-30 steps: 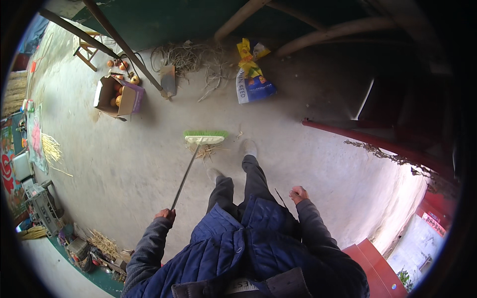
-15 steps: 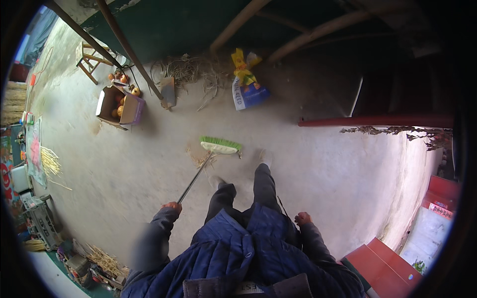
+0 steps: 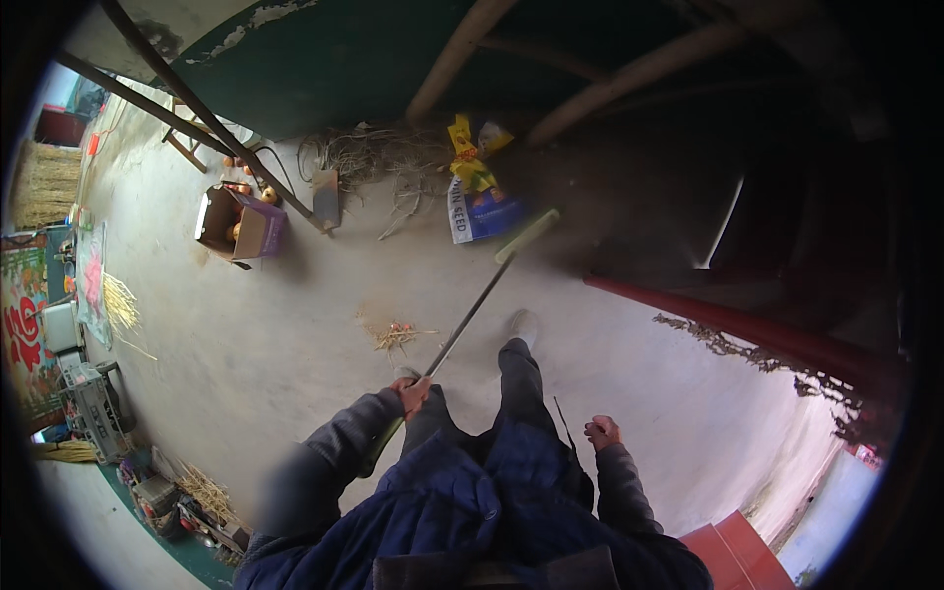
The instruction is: The person sweeps straw and debris on a concrete floor using a green broom and a dustpan. They gather the debris into piles and scoop it into the dustpan, moving across the area to collect scattered material.
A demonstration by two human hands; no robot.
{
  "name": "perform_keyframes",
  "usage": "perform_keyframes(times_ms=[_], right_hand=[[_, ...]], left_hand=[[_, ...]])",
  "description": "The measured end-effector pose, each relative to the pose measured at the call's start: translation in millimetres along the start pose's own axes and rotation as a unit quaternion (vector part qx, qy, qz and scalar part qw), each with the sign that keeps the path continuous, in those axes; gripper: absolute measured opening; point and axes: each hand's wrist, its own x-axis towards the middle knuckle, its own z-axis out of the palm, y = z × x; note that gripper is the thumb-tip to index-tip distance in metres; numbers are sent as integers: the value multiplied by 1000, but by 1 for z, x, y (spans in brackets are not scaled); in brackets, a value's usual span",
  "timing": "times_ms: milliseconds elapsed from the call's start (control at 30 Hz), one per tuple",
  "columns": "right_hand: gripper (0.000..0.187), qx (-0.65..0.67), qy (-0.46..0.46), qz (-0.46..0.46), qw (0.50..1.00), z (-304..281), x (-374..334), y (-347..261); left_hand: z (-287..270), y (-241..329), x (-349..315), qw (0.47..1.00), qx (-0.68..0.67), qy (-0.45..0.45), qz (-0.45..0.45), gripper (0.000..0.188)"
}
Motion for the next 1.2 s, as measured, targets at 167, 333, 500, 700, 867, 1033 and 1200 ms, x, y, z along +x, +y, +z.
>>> perform_keyframes(times_ms=[167,333,500,700,867,1033,1200], right_hand=[[25,37,55,9,998,-73,19,-15],[28,3,65,67,996,-105,23,16],[33,-45,-24,116,992,-87,22,15],[26,24,-6,21,999,-58,24,-19],[27,19,5,14,1000,-58,22,-18],[28,33,0,83,996,-58,13,-1],[30,55,8,90,994,-58,8,3]], left_hand=[[32,97,95,999,-42,3,-10,46],[8,104,117,989,-85,118,-5,44],[-28,84,134,910,-409,53,-45,43],[11,97,122,979,-106,175,6,40],[64,134,77,982,-82,168,29,46],[61,160,93,981,57,178,60,47],[52,170,184,907,329,252,69,46]])
